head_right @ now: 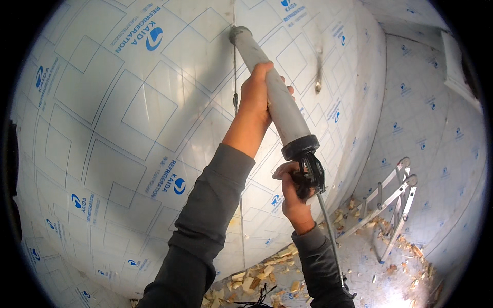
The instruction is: The person uses a caulking gun to apply sealant along the seams of white insulation panels inside a refrigeration unit. The person moves around the interior, applying sealant to vertical and horizontal joints between the panels.
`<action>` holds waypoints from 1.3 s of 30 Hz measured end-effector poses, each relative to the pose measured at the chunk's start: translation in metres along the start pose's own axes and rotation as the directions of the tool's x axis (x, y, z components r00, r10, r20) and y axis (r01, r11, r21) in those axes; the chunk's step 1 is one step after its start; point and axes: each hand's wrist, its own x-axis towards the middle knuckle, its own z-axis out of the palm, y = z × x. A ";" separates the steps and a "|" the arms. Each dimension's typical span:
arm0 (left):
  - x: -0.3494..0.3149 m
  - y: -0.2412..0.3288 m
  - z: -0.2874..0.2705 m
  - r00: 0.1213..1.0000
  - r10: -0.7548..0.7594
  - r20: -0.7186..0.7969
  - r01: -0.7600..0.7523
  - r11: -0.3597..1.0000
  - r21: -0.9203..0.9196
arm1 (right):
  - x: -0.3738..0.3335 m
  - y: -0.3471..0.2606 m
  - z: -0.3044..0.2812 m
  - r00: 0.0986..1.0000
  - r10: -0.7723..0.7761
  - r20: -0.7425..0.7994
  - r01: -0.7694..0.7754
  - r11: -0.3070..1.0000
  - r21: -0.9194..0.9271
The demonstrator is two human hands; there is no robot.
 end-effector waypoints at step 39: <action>-0.089 -0.062 -0.063 0.986 -0.143 -0.081 0.146 0.989 0.029 | -0.140 0.060 -0.014 0.935 0.251 -0.251 -0.251 0.967 0.033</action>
